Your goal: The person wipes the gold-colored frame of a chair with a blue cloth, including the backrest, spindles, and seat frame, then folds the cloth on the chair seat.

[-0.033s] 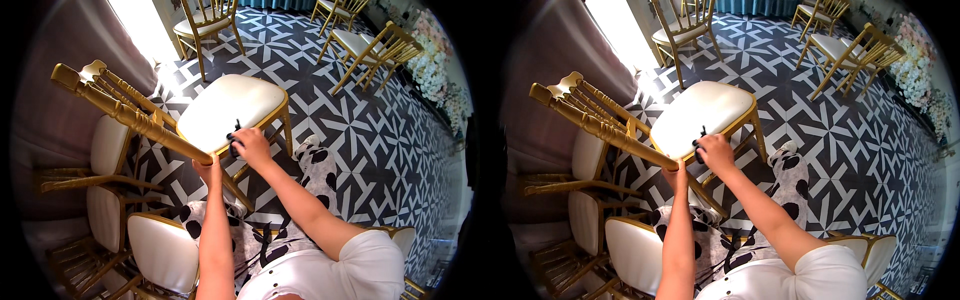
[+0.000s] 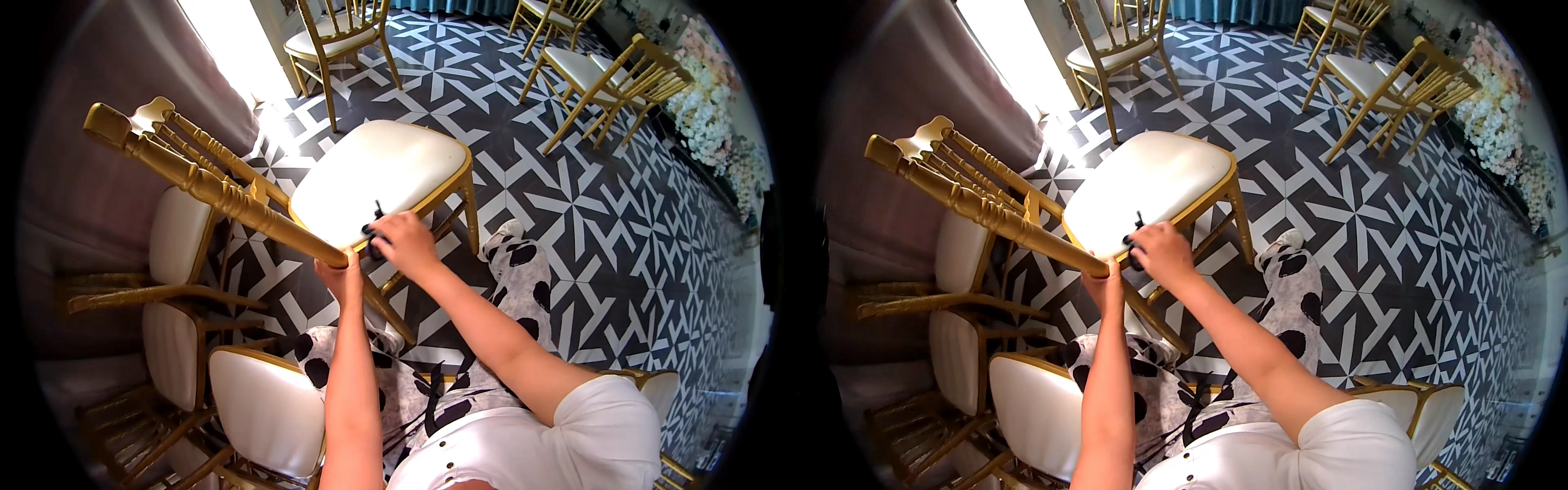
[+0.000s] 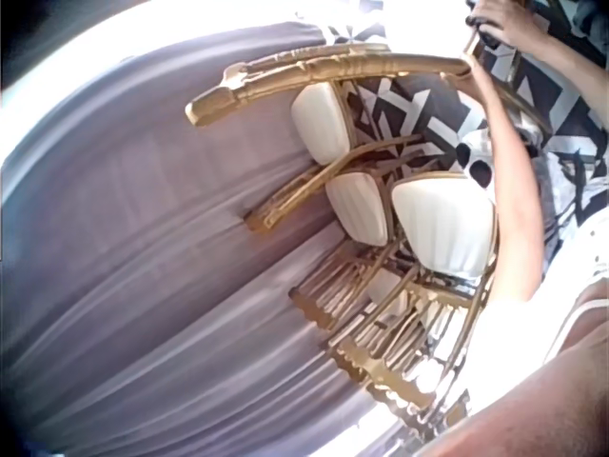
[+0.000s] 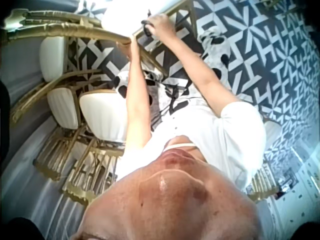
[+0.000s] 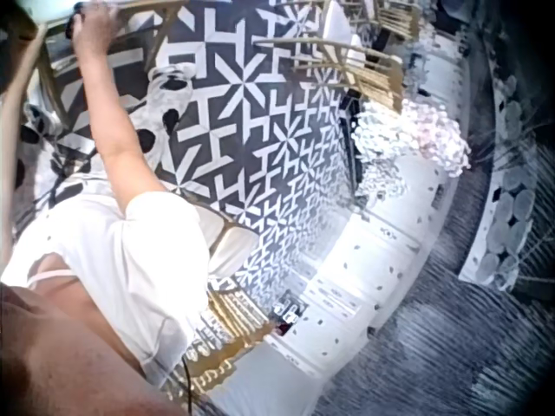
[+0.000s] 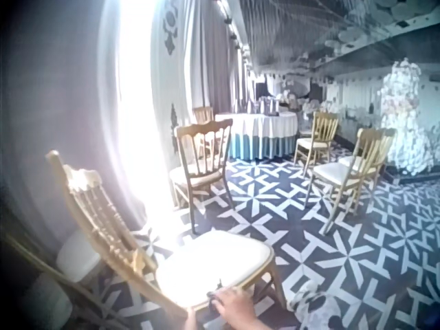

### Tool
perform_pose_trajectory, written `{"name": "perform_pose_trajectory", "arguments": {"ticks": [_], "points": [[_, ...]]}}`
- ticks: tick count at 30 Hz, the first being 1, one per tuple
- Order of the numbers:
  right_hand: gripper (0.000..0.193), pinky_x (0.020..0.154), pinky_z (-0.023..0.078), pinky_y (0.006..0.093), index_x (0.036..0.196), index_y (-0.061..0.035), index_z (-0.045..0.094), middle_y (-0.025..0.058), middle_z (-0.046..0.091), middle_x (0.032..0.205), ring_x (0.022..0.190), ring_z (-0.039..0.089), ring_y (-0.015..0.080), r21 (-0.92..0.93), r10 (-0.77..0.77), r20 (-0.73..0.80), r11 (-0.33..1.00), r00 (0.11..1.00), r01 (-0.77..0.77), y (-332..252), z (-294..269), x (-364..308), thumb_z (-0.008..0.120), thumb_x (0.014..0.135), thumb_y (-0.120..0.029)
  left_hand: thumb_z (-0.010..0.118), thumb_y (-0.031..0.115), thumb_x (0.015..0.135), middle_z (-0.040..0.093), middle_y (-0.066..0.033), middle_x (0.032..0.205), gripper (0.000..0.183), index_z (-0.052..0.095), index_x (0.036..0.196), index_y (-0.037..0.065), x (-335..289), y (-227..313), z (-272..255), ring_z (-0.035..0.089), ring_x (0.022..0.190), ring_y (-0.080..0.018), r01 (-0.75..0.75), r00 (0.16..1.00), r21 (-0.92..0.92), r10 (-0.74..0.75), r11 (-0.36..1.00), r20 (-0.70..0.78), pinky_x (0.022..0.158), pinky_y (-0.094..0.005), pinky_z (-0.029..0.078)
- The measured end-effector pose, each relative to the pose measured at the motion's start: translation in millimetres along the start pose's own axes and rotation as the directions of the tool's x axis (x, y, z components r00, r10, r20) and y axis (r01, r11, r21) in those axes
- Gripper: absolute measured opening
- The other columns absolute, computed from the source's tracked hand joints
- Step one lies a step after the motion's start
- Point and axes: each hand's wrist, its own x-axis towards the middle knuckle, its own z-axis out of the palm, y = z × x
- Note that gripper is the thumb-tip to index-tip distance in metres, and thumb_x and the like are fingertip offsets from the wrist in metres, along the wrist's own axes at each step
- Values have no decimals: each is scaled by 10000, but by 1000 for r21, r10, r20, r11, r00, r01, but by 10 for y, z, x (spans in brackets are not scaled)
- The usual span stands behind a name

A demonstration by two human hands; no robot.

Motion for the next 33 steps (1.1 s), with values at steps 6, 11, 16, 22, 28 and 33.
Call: {"name": "perform_pose_trajectory", "arguments": {"ticks": [6, 11, 16, 22, 28, 33], "points": [[314, 829, 540, 360, 1090, -173, 693, -17, 651, 1058, 1019, 595, 219, 23, -73, 53, 997, 996, 72, 7, 104, 1, 766, 785, -194, 725, 163, 782, 577, -205, 1124, 420, 589, 1131, -28, 18, -20, 56, 505, 1132, -393, -29, 999, -162, 22, 986, -45, 990, -492, 392], [248, 824, 530, 396, 1064, -157, 686, -4, 655, 1060, 1050, 585, 245, 2, 64, -33, 998, 997, -64, 188, -52, 17, 720, 825, -216, 742, 152, 771, 524, -230, 1230, 607, 505, 1298, -34, -27, -44, 52, 438, 1224, -388, 33, 999, -146, -32, 989, 13, 1062, -482, 353], [248, 817, 528, 396, 1045, -146, 673, 8, 632, 1056, 1057, 580, 265, -126, 191, -137, 970, 972, -208, -63, 47, 39, 727, 812, -210, 735, 121, 787, 532, -235, 1217, 566, 527, 1274, -78, -90, 50, 35, 531, 1146, -350, -79, 994, -1, 79, 997, -72, 1022, -435, 404], [271, 817, 529, 378, 1040, -152, 686, 14, 620, 1062, 1040, 585, 243, 38, -45, 75, 998, 996, 43, -63, 56, 83, 749, 777, -173, 734, 126, 786, 526, -239, 1232, 573, 519, 1283, -62, -66, 97, 38, 520, 1163, -361, -36, 999, -39, 35, 999, -33, 1022, -448, 405], [257, 854, 521, 404, 1065, -154, 691, 0, 632, 1090, 1077, 567, 260, -83, 262, -130, 958, 956, -274, 129, -83, 133, 739, 813, -180, 742, 127, 772, 530, -233, 1238, 571, 534, 1274, -48, -31, 61, 38, 534, 1160, -355, 4, 997, 5, -4, 1000, -77, 1020, -447, 408], [276, 869, 521, 407, 1065, -164, 679, 13, 620, 1118, 1087, 571, 251, -3, 11, 36, 1000, 999, -11, -22, 128, 53, 750, 800, -197, 757, 128, 761, 541, -223, 1216, 579, 539, 1260, -69, -11, -59, 97, 565, 1111, -332, -53, 994, 14, 54, 999, -91, 989, -423, 439]]}}
